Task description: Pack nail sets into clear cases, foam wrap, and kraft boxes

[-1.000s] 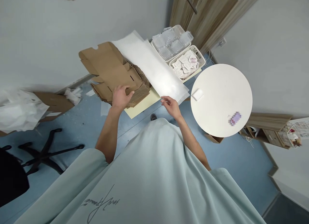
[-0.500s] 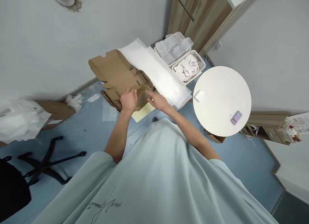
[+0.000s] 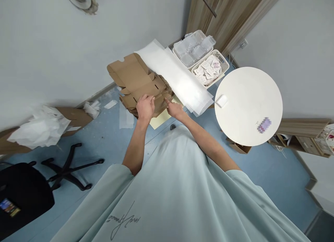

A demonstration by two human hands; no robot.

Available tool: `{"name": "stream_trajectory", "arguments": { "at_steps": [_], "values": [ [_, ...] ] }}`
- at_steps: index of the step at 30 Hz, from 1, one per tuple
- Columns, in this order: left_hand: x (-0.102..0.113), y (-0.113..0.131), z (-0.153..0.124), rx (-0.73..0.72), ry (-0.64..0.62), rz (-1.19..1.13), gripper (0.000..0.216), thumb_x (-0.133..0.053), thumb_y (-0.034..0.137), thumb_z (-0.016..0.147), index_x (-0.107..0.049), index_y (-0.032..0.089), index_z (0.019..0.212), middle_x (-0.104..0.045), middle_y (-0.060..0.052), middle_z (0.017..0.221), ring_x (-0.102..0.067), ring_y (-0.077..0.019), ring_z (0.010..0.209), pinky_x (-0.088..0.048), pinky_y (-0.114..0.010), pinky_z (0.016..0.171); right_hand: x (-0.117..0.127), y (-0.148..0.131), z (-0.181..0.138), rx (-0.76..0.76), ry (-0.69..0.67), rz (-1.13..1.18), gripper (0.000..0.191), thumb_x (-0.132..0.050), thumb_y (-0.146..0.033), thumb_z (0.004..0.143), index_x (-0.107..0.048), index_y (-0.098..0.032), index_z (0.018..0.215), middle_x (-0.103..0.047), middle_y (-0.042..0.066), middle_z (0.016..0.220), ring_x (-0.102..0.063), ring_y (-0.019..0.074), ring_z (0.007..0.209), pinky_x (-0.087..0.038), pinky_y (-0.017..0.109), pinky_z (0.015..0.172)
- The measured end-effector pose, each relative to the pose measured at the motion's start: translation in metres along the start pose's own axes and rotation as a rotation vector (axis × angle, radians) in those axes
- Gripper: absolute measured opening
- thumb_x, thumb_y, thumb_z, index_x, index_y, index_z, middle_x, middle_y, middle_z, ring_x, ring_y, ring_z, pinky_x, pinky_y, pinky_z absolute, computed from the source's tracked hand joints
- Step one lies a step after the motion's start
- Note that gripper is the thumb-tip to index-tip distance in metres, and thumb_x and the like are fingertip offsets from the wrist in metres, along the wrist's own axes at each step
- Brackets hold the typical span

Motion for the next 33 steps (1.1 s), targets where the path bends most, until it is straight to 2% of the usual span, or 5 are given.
{"name": "stream_trajectory", "arguments": {
  "at_steps": [8, 13, 15, 22, 33],
  "values": [
    [0.101, 0.067, -0.004, -0.312, 0.386, -0.065, 0.042, -0.051, 0.044, 0.12, -0.086, 0.028, 0.137, -0.084, -0.008, 0.14, -0.075, -0.0287, 0.14, -0.058, -0.047, 0.128, 0.033, 0.013, -0.035, 0.164, 0.126, 0.299, 0.075, -0.053, -0.026, 0.116, -0.032, -0.022, 0.187, -0.084, 0.013, 0.145, -0.08, 0.0331, 0.127, -0.062, 0.046, 0.114],
    [0.107, 0.116, -0.004, -0.445, 0.392, -0.166, 0.046, -0.049, 0.053, 0.122, -0.084, 0.032, 0.143, -0.082, -0.006, 0.148, -0.068, -0.0299, 0.155, -0.051, -0.056, 0.137, 0.097, 0.079, -0.113, 0.159, 0.523, 0.695, 0.058, -0.054, -0.068, 0.117, -0.083, -0.022, 0.136, -0.086, 0.012, 0.135, -0.084, 0.0285, 0.108, -0.066, 0.041, 0.102],
    [0.095, 0.14, -0.003, -0.488, 0.341, -0.186, 0.047, -0.046, 0.053, 0.122, -0.083, 0.034, 0.144, -0.081, -0.005, 0.15, -0.064, -0.03, 0.16, -0.048, -0.058, 0.139, 0.116, 0.107, -0.148, 0.151, 0.614, 0.88, 0.071, -0.054, -0.086, 0.11, -0.084, -0.023, 0.121, -0.088, 0.011, 0.121, -0.085, 0.0266, 0.101, -0.067, 0.039, 0.096],
    [0.023, 0.258, -0.02, -0.854, 0.17, -0.179, 0.042, -0.044, 0.04, 0.124, -0.081, 0.035, 0.142, -0.081, -0.003, 0.153, -0.06, -0.0268, 0.164, -0.052, -0.053, 0.135, 0.139, 0.192, -0.238, 0.049, 0.798, 1.295, 0.085, -0.06, -0.099, 0.097, -0.077, -0.023, 0.13, -0.088, 0.011, 0.117, -0.086, 0.0235, 0.094, -0.069, 0.033, 0.076],
    [-0.162, 0.397, -0.07, -1.193, -0.216, -0.143, 0.042, -0.048, 0.027, 0.122, -0.076, 0.038, 0.152, -0.076, -0.006, 0.161, -0.059, -0.0279, 0.165, -0.05, -0.054, 0.135, 0.07, 0.392, -0.323, -0.288, 1.127, 1.482, 0.063, -0.081, -0.083, 0.091, -0.072, -0.024, 0.112, -0.084, 0.004, 0.106, -0.085, 0.02, 0.084, -0.066, 0.03, 0.071]
  ]
}}
Point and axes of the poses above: each hand's wrist, its own z-axis towards the middle knuckle, its own x-axis out of the back of the hand, y = z × x, the point moved 7 cm from there along z, towards the middle knuckle
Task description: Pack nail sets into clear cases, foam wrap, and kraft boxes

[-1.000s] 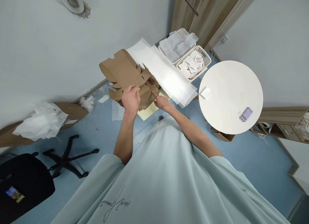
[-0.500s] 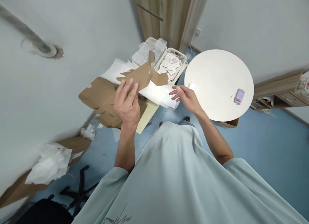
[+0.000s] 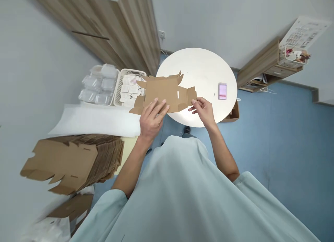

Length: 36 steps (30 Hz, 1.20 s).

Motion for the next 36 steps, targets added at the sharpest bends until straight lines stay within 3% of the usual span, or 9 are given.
{"name": "stream_trajectory", "arguments": {
  "at_steps": [5, 10, 13, 17, 21, 25, 28, 31, 36],
  "values": [
    [-0.117, 0.018, 0.038, -0.031, -0.287, 0.004, 0.048, -0.046, 0.018, 0.119, -0.077, 0.034, 0.152, -0.073, -0.008, 0.165, -0.06, -0.026, 0.165, -0.055, -0.053, 0.131, 0.09, 0.051, 0.049, -0.041, 0.074, -0.029, 0.061, -0.081, -0.081, 0.089, -0.071, -0.025, 0.109, -0.083, 0.005, 0.109, -0.086, 0.0217, 0.089, -0.066, 0.032, 0.076],
    [-0.232, 0.031, 0.043, -0.03, -0.601, -0.013, 0.054, -0.043, 0.007, 0.113, -0.079, 0.025, 0.15, -0.067, -0.014, 0.17, -0.058, -0.0309, 0.166, -0.054, -0.058, 0.132, 0.149, 0.13, 0.085, -0.175, 0.103, -0.084, 0.062, -0.08, -0.081, 0.084, -0.07, -0.024, 0.107, -0.082, 0.007, 0.107, -0.085, 0.0242, 0.094, -0.066, 0.035, 0.083],
    [-0.285, 0.039, 0.037, -0.006, -0.748, -0.022, 0.055, -0.044, 0.005, 0.11, -0.081, 0.022, 0.147, -0.064, -0.015, 0.173, -0.06, -0.0316, 0.164, -0.053, -0.056, 0.132, 0.17, 0.175, 0.093, -0.261, 0.128, -0.099, 0.057, -0.078, -0.076, 0.084, -0.071, -0.023, 0.103, -0.082, 0.007, 0.104, -0.084, 0.0231, 0.092, -0.067, 0.037, 0.088],
    [-0.334, 0.052, 0.026, 0.03, -0.927, -0.036, 0.054, -0.043, 0.006, 0.11, -0.079, 0.018, 0.149, -0.06, -0.017, 0.177, -0.056, -0.032, 0.166, -0.047, -0.052, 0.136, 0.19, 0.22, 0.093, -0.365, 0.193, -0.109, 0.05, -0.076, -0.069, 0.089, -0.071, -0.022, 0.106, -0.082, 0.004, 0.1, -0.081, 0.0207, 0.09, -0.067, 0.039, 0.093],
    [-0.362, 0.058, 0.014, 0.1, -1.076, -0.028, 0.058, -0.043, 0.004, 0.107, -0.078, 0.019, 0.151, -0.058, -0.018, 0.178, -0.059, -0.0337, 0.162, -0.048, -0.054, 0.134, 0.202, 0.249, 0.087, -0.456, 0.223, -0.131, 0.044, -0.075, -0.063, 0.092, -0.07, -0.021, 0.105, -0.08, 0.003, 0.097, -0.08, 0.0192, 0.088, -0.068, 0.038, 0.094],
    [-0.371, 0.048, -0.001, 0.21, -1.146, 0.001, 0.062, -0.038, 0.002, 0.106, -0.076, 0.017, 0.153, -0.054, -0.022, 0.179, -0.058, -0.0364, 0.161, -0.048, -0.055, 0.132, 0.21, 0.261, 0.081, -0.554, 0.194, -0.234, 0.038, -0.076, -0.053, 0.095, -0.07, -0.019, 0.11, -0.082, 0.007, 0.104, -0.081, 0.02, 0.09, -0.069, 0.039, 0.093],
    [-0.368, 0.026, -0.011, 0.328, -1.15, 0.051, 0.066, -0.039, 0.0, 0.103, -0.066, 0.013, 0.162, -0.053, -0.025, 0.179, -0.058, -0.0366, 0.161, -0.051, -0.053, 0.129, 0.218, 0.255, 0.086, -0.559, 0.161, -0.454, 0.037, -0.072, -0.04, 0.097, -0.073, -0.017, 0.125, -0.083, 0.017, 0.131, -0.083, 0.0255, 0.109, -0.067, 0.048, 0.109],
    [-0.361, 0.004, -0.021, 0.405, -1.153, 0.067, 0.066, -0.048, 0.003, 0.102, -0.06, 0.013, 0.166, -0.056, -0.026, 0.175, -0.064, -0.036, 0.154, -0.054, -0.049, 0.126, 0.216, 0.237, 0.105, -0.47, 0.139, -0.622, 0.048, -0.064, -0.035, 0.099, -0.071, -0.015, 0.142, -0.074, 0.022, 0.156, -0.075, 0.032, 0.136, -0.056, 0.054, 0.127],
    [-0.352, -0.012, -0.032, 0.427, -1.136, -0.035, 0.067, -0.065, 0.009, 0.099, -0.062, 0.013, 0.166, -0.049, -0.024, 0.182, -0.062, -0.0406, 0.157, -0.053, -0.053, 0.132, 0.179, 0.218, 0.154, -0.322, -0.013, -0.683, 0.058, -0.056, -0.033, 0.106, -0.061, -0.015, 0.161, -0.065, 0.022, 0.167, -0.065, 0.0331, 0.153, -0.052, 0.052, 0.133]
  ]
}}
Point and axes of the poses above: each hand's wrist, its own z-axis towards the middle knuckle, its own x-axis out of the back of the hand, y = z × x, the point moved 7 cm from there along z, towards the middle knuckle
